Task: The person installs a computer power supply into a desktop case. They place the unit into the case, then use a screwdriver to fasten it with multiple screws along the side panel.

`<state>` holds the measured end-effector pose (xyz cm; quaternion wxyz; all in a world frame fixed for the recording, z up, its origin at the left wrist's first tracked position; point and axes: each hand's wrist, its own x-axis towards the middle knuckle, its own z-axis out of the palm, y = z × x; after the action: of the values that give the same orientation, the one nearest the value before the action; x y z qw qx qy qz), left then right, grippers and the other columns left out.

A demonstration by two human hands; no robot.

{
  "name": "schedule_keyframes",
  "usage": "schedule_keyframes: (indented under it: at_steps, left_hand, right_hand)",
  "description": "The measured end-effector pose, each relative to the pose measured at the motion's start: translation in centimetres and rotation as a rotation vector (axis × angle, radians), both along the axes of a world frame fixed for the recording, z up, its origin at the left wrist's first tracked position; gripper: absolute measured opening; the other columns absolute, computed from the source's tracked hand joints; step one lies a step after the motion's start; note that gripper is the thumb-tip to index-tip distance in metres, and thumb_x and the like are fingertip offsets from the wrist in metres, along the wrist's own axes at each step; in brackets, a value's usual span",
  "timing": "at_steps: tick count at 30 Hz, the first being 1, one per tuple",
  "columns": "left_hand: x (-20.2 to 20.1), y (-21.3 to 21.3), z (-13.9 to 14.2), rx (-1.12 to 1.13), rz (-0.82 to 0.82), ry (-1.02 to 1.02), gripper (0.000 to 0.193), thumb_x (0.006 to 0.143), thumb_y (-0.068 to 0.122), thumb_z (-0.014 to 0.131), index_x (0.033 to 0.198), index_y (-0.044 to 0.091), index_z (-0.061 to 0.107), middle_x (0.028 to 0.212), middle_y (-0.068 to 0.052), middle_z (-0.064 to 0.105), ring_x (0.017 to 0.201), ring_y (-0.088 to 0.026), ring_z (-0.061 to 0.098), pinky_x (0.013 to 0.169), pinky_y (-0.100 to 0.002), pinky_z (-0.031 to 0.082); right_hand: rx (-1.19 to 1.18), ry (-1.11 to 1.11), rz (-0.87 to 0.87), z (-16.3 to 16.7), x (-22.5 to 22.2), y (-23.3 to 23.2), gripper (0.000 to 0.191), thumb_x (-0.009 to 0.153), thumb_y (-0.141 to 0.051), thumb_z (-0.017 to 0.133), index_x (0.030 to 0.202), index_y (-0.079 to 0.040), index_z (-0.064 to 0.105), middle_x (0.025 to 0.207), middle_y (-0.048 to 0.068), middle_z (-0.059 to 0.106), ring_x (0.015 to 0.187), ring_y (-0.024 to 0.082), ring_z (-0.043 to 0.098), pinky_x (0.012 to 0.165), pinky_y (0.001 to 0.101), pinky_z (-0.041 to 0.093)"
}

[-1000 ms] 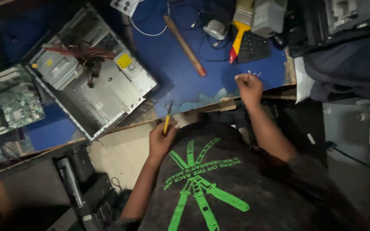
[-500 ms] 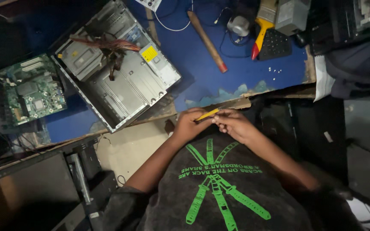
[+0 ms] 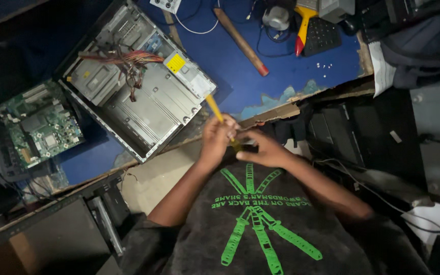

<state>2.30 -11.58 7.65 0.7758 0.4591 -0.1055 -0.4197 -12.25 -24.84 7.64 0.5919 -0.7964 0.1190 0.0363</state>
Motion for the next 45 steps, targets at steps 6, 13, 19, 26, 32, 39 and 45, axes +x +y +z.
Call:
schedule_keyframes:
  at_steps: [6,13,19,26,32,39,45]
  left_hand:
    - [2.1,0.7,3.7,-0.208,0.096,0.250,0.003,0.101,0.008,0.054,0.100,0.008,0.057,0.097,-0.007,0.058,0.091,-0.018,0.054,0.087,-0.035,0.047]
    - [9.8,3.0,8.3,-0.263,0.462,0.208,0.008,0.104,0.020,0.059,0.106,0.012,0.058,0.106,-0.004,0.062,0.102,-0.019,0.059,0.095,-0.039,0.050]
    - [9.9,3.2,7.2,-0.071,0.412,0.072,0.011,0.103,0.015,0.062,0.113,0.011,0.061,0.112,-0.005,0.066,0.105,-0.019,0.063,0.096,-0.039,0.053]
    - [7.5,2.7,4.9,-0.027,0.306,0.131,0.014,0.105,0.012,0.060,0.115,0.003,0.063,0.116,-0.011,0.069,0.111,-0.024,0.068,0.098,-0.042,0.058]
    - [6.8,2.1,4.3,-0.030,0.270,0.151,0.016,0.106,0.010,0.058,0.116,-0.002,0.063,0.116,-0.017,0.069,0.108,-0.028,0.070,0.101,-0.045,0.058]
    - [6.6,2.1,4.0,-0.055,0.235,0.191,0.016,0.106,0.008,0.058,0.115,-0.003,0.062,0.118,-0.019,0.069,0.113,-0.031,0.070,0.104,-0.046,0.057]
    - [6.3,2.2,3.8,-0.025,0.185,0.137,0.017,0.106,0.010,0.058,0.116,-0.002,0.062,0.118,-0.019,0.070,0.112,-0.031,0.070,0.103,-0.045,0.057]
  right_hand:
    - [0.332,0.053,-0.020,-1.1,0.1,1.8,0.022,0.100,-0.022,0.066,0.112,-0.004,0.064,0.094,-0.001,0.066,0.088,0.007,0.062,0.080,0.0262,0.052]
    - [0.207,0.039,-0.074,-2.1,-5.1,-0.6,0.024,0.097,-0.025,0.072,0.089,-0.003,0.069,0.071,-0.006,0.055,0.070,0.004,0.049,0.061,0.0250,0.043]
    - [0.169,0.137,-0.206,-3.7,-9.0,-2.1,0.025,0.094,-0.025,0.072,0.084,-0.002,0.071,0.061,-0.008,0.052,0.059,0.003,0.044,0.051,0.0265,0.036]
    - [0.185,0.133,-0.222,-4.1,-10.1,-2.8,0.027,0.099,-0.025,0.069,0.085,-0.001,0.071,0.065,-0.007,0.055,0.061,0.002,0.045,0.054,0.0250,0.037]
    - [0.171,0.142,-0.256,-2.9,-9.8,-3.0,0.025,0.097,-0.024,0.069,0.088,-0.001,0.074,0.068,-0.005,0.064,0.064,0.002,0.052,0.057,0.0230,0.043]
    - [0.124,0.176,-0.229,-2.8,-10.4,-3.3,0.027,0.096,-0.026,0.069,0.085,-0.003,0.076,0.063,-0.005,0.061,0.057,0.004,0.049,0.051,0.0252,0.038]
    - [0.262,0.179,-0.209,-3.8,-10.8,-3.4,0.031,0.099,-0.027,0.067,0.085,-0.002,0.075,0.061,-0.006,0.057,0.056,0.003,0.046,0.051,0.0244,0.036]
